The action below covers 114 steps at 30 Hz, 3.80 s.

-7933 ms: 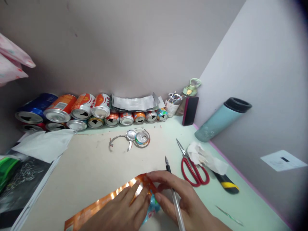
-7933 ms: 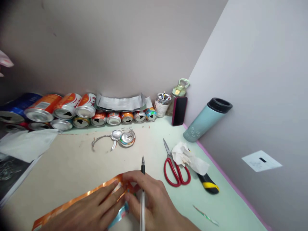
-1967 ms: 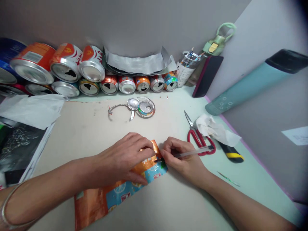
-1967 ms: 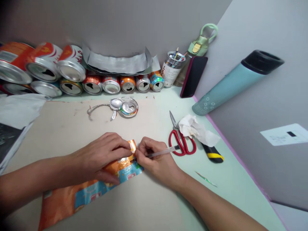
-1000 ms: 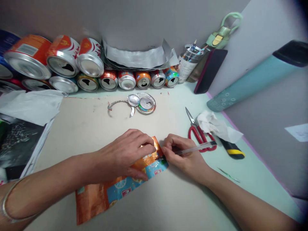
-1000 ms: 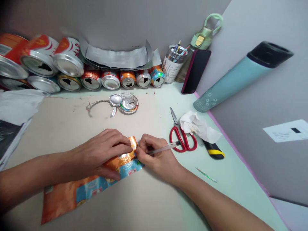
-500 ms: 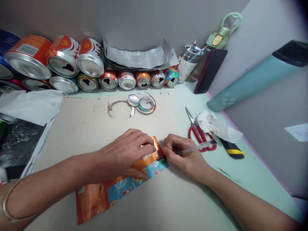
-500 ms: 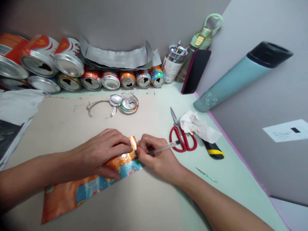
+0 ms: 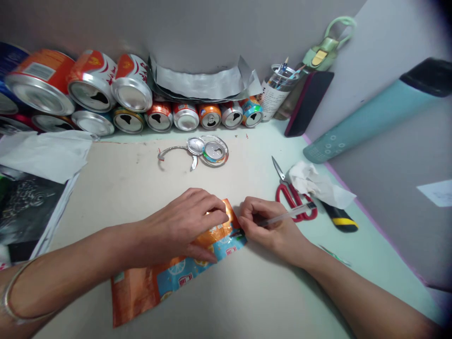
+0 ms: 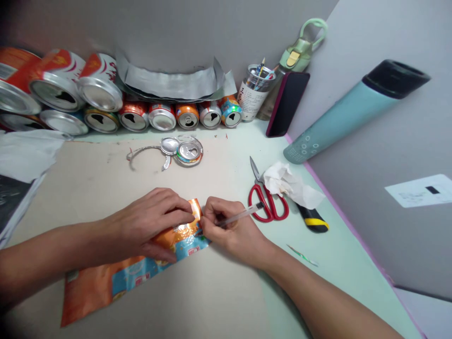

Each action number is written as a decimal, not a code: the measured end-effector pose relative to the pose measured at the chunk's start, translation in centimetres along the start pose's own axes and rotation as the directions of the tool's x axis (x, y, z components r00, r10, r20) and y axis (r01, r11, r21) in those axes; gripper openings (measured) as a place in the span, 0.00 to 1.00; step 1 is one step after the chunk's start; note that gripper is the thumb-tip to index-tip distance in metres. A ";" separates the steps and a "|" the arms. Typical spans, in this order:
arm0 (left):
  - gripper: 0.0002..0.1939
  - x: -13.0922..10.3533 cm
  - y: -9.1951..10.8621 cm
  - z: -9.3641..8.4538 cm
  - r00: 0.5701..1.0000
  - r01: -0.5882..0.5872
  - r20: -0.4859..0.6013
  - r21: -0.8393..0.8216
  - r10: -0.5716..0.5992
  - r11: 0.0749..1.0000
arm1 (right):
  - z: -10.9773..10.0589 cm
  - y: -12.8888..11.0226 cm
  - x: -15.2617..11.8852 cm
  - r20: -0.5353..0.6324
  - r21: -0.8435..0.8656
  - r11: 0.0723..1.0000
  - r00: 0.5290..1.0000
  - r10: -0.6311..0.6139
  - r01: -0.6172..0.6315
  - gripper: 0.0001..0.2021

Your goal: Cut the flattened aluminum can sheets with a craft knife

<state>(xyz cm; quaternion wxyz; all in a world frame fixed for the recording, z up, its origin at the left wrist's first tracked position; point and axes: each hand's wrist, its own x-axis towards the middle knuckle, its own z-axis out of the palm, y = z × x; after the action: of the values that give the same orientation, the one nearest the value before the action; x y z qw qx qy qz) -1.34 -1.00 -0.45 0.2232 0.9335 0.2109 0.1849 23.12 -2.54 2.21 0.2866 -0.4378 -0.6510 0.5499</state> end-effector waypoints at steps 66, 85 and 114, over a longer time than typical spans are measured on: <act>0.31 -0.1 -0.1 0.1 1.000 -0.003 0.008 -0.005 0.003 1.000 | 0.1 -0.2 0.0 0.020 -0.027 1.000 1.000 0.013 -0.013 0.12; 0.34 0.0 -0.1 0.3 1.000 0.009 -0.016 -0.027 -0.010 1.000 | -0.2 0.0 0.0 0.029 -0.042 0.999 0.999 0.021 -0.019 0.13; 0.35 0.1 -0.6 0.1 0.998 -0.062 0.030 0.008 0.062 0.998 | -1.8 0.5 0.7 0.004 0.271 0.960 0.998 0.066 -0.065 0.19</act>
<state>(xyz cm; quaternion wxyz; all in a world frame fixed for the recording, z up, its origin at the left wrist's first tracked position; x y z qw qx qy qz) -1.43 -0.51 -0.79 0.2164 0.9433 0.1792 0.1770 24.49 -1.08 2.03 0.3270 -0.4170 -0.5543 0.6419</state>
